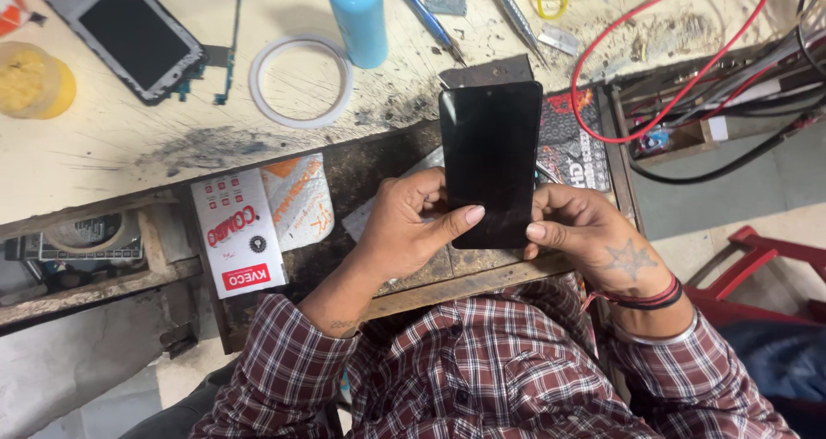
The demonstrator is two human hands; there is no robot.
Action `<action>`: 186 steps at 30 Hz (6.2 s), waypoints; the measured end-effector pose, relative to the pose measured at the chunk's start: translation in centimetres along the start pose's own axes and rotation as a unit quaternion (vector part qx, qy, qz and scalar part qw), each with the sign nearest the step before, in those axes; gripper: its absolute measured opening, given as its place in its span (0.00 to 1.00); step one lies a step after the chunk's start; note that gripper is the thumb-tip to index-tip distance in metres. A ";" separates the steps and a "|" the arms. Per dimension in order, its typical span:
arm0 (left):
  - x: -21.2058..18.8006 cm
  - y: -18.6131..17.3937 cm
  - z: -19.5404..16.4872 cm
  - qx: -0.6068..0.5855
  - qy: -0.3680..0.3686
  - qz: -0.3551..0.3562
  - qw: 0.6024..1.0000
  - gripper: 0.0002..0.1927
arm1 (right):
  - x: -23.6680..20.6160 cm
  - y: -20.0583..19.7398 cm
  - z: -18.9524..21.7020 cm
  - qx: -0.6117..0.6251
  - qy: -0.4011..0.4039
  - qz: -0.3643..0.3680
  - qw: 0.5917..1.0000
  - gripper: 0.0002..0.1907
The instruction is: The person disassembles a smartphone, removes the back cover, and then uses a screwdriver to remove screws from the device's frame. The person handles the phone and a screwdriver while working at a cluttered workbench.
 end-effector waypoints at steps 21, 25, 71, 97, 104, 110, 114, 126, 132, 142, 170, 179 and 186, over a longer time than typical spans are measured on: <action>-2.5 -7.3 -4.2 -0.193 0.082 -0.221 0.953 0.29 | 2.5 -0.6 3.3 -0.058 -0.136 0.011 0.989 0.08; -4.3 -14.4 -6.5 -0.237 0.056 -0.318 0.916 0.36 | 2.5 -1.8 4.0 -0.080 -0.133 -0.016 0.988 0.03; -8.6 -2.6 0.5 0.264 0.125 -0.240 0.926 0.13 | 17.7 -5.7 26.9 -0.890 -0.276 -0.292 0.214 0.07; -4.1 -20.5 -13.3 0.598 -0.060 -0.549 0.581 0.35 | -1.7 6.9 -0.4 -0.499 -0.444 0.031 0.744 0.05; -0.7 -21.8 -15.4 0.591 -0.187 -0.514 0.594 0.44 | -1.0 7.3 -1.3 -0.514 -0.416 0.019 0.750 0.04; -1.4 -21.1 -16.2 0.500 -0.171 -0.551 0.646 0.31 | -1.3 7.9 -1.0 -0.530 -0.438 0.016 0.726 0.05; -2.1 -20.9 -16.9 0.458 -0.115 -0.565 0.676 0.24 | -1.4 8.3 -0.9 -0.545 -0.442 0.013 0.712 0.06; -3.2 -21.6 -16.8 0.003 -0.039 -0.501 0.864 0.09 | -1.7 8.9 -0.6 -0.541 -0.456 0.010 0.707 0.06; -5.2 -22.7 -15.3 -0.142 0.039 -0.455 0.878 0.09 | -1.6 8.8 -1.1 -0.546 -0.460 0.000 0.701 0.05; -11.2 -16.1 -9.7 -0.314 0.157 -0.307 0.885 0.26 | -1.5 8.2 -2.1 -0.516 -0.425 -0.023 0.743 0.05; -9.2 -1.1 -0.5 -0.085 0.068 -0.190 0.976 0.23 | 0.0 8.1 -0.2 -0.099 -0.203 0.043 0.973 0.18; -8.8 0.4 0.9 -0.045 0.058 -0.202 0.977 0.17 | -0.8 7.7 -1.1 -0.070 -0.133 0.013 0.989 0.14; -9.0 1.4 -1.0 0.027 0.020 -0.210 0.977 0.15 | -1.1 7.2 -2.0 -0.102 -0.154 0.039 0.982 0.13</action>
Point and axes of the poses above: each hand's wrist, its own x-axis towards the middle knuckle, its own y-axis out of the palm, z = x × y, the point moved 2 cm from there along x, towards the middle knuckle, and after that the axes turned 10 degrees about -y, right-handed, at the moved point
